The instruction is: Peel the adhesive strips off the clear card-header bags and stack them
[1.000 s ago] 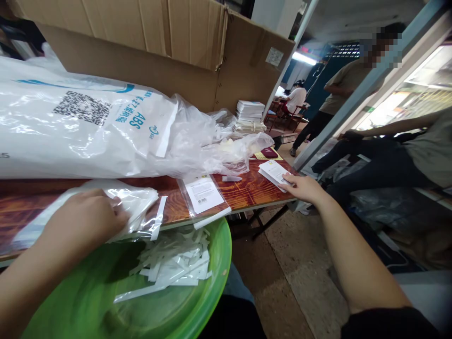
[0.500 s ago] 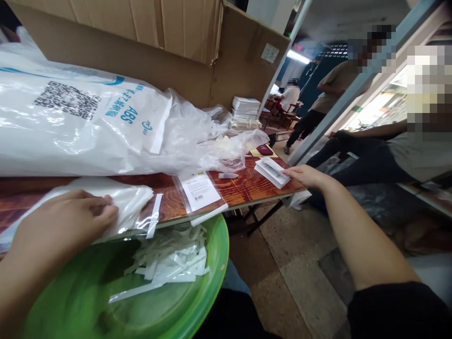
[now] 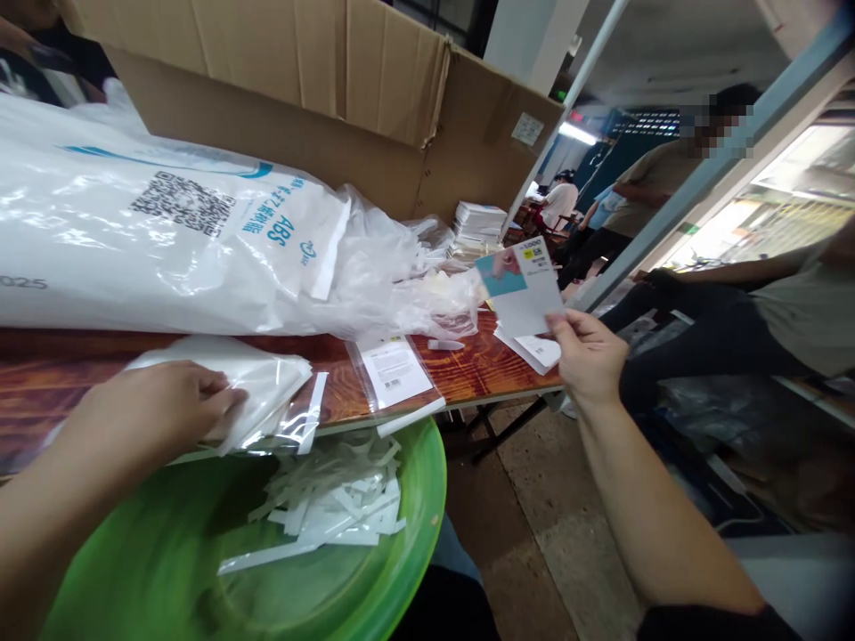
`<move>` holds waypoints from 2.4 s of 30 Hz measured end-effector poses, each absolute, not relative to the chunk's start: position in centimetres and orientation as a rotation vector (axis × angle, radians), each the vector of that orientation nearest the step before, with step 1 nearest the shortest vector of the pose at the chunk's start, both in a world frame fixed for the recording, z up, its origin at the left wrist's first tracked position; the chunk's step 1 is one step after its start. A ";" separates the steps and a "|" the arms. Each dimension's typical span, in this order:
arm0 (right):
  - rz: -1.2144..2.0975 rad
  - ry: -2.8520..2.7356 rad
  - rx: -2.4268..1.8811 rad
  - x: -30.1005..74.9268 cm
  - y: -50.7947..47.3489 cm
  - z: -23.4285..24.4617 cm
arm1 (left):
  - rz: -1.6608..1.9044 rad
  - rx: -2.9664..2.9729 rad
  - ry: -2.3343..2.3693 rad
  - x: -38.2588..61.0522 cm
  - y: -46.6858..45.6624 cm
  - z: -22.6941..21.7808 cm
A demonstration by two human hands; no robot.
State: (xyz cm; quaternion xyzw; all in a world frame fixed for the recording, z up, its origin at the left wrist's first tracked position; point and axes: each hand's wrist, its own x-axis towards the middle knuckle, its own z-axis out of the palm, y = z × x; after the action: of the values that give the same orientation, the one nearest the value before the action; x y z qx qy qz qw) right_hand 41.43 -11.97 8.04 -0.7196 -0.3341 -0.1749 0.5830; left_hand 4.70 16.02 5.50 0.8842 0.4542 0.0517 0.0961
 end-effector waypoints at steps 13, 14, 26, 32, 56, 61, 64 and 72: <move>-0.405 -2.097 -1.111 26.9 -2.1 7.2 | 0.218 2.432 1.298 4.2 15.0 6.5; -0.535 -2.234 -1.059 26.7 -1.6 7.2 | 0.211 2.424 1.273 4.1 15.1 6.6; -0.954 -2.548 -1.001 21.9 -0.2 6.9 | 0.231 2.914 1.152 5.1 12.7 7.1; -0.906 -2.368 -1.187 19.6 1.1 6.6 | 0.094 2.948 1.236 6.5 12.1 8.4; -0.058 -2.071 -1.209 22.4 4.3 4.0 | 0.320 2.931 1.259 6.3 10.9 8.3; -0.142 -1.810 -1.566 28.3 -1.4 6.3 | 0.344 3.076 1.377 6.4 11.1 7.4; -0.268 -1.555 -1.987 33.3 -3.9 5.3 | 0.511 3.053 1.237 7.8 10.0 7.5; -0.132 -1.405 -2.133 40.4 -3.7 0.9 | 0.310 3.000 0.432 16.5 4.8 5.5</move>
State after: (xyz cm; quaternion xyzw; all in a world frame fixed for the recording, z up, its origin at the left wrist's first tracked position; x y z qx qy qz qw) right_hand 40.40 -3.70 0.87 -0.7987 -0.5260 -0.0496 0.2879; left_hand 16.52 4.81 5.47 0.9836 0.1417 0.1015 0.0472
